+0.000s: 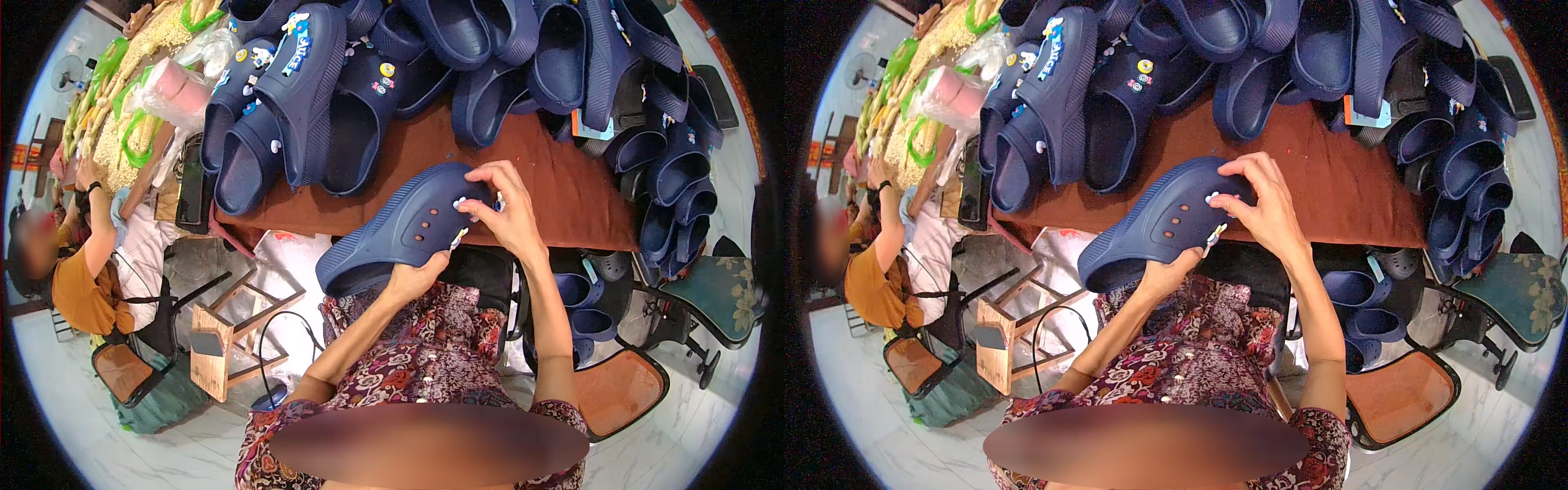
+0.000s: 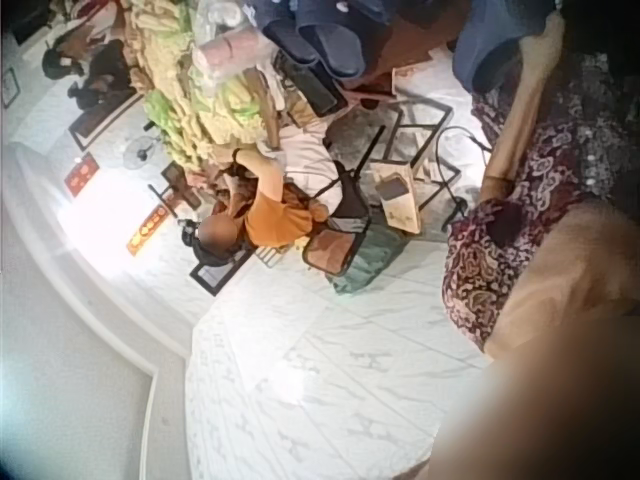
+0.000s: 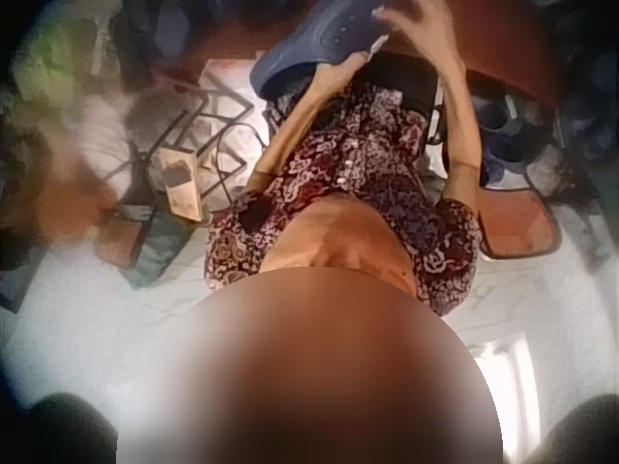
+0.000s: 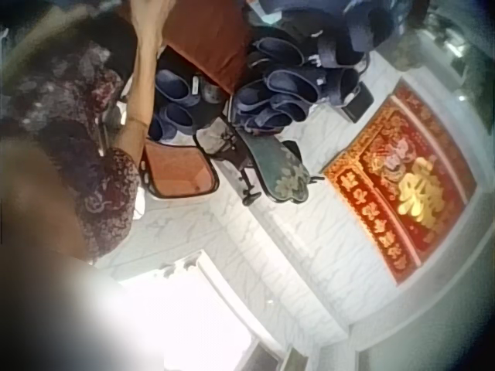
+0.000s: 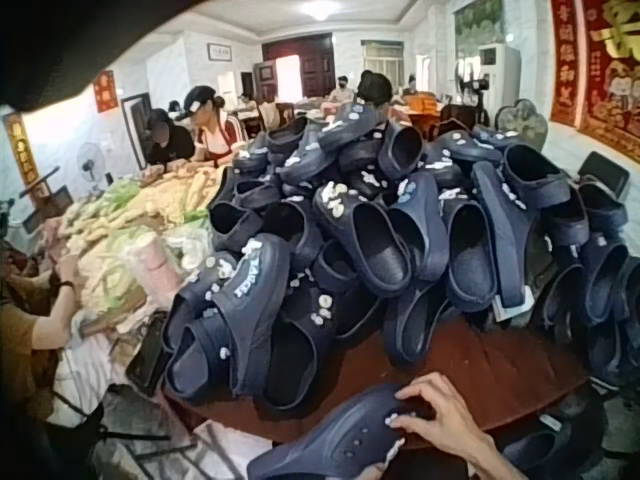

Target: Manually attaching decorative charms to the holes of blue clogs.

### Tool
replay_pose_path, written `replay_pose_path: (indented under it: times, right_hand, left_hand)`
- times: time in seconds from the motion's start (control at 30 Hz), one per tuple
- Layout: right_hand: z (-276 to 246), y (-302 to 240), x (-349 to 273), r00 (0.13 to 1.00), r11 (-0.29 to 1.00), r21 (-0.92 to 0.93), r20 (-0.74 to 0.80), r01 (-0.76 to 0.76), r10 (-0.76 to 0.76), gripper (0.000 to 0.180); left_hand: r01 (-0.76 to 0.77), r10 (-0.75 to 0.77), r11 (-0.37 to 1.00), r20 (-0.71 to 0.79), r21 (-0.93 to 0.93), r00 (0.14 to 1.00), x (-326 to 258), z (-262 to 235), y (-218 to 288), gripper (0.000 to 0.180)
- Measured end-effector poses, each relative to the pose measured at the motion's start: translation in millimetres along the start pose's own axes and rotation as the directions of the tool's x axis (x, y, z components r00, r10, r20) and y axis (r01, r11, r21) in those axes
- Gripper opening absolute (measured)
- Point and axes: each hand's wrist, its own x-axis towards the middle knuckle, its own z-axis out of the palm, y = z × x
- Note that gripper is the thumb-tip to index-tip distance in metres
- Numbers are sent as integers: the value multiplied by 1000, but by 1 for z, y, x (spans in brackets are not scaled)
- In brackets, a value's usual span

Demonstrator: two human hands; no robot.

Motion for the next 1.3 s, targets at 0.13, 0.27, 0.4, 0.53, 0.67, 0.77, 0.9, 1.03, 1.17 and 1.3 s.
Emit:
replay_pose_path:
  times: [0.13, 0.27, 0.4, 0.53, 0.67, 0.77, 0.9, 1.03, 1.17, 1.3]
  right_hand:
    - [1, 12, 1, 995, 988, 127, 55, -93, 87, 52]
    - [0, 18, 6, 971, 963, 197, 188, -182, 145, 60]
    - [-1, 18, 11, 964, 963, 217, 243, -161, 107, 60]
    - [0, 2, 14, 934, 916, 279, 292, -290, 207, 59]
    - [6, 2, 12, 970, 972, 174, 212, -156, 117, 58]
    - [12, 11, 9, 984, 980, 153, 141, -127, 106, 54]
    - [8, 21, 7, 995, 990, 127, 85, -62, 51, 44]
    - [-16, 33, 3, 951, 897, 346, -36, -276, 307, 23]
    - [-34, 68, -13, 943, 947, 244, -208, -206, 259, 16]
    - [-37, 71, -35, 934, 938, 19, -85, -347, 347, 20]
  left_hand:
    - [35, -35, 999, 10, -7, 999, -1, -2, 0, 34]
    - [20, -20, 999, 8, -32, 1000, 0, -4, -9, 36]
    - [47, -46, 998, 10, -48, 999, 0, -4, -2, 37]
    - [28, -28, 999, 10, -38, 1000, 1, -7, 0, 40]
    - [109, -110, 992, -27, -58, 994, 0, -9, 4, 45]
    - [180, -190, 968, -41, -175, 981, 2, -12, 3, 48]
    - [250, -287, 902, -54, -353, 957, 2, -11, 5, 50]
    - [333, -387, 835, -37, -439, 921, 2, -6, 17, 48]
    - [323, -369, 841, -23, -433, 929, 5, -9, 11, 46]
    - [329, -422, 794, -73, -511, 904, 10, -10, 16, 40]
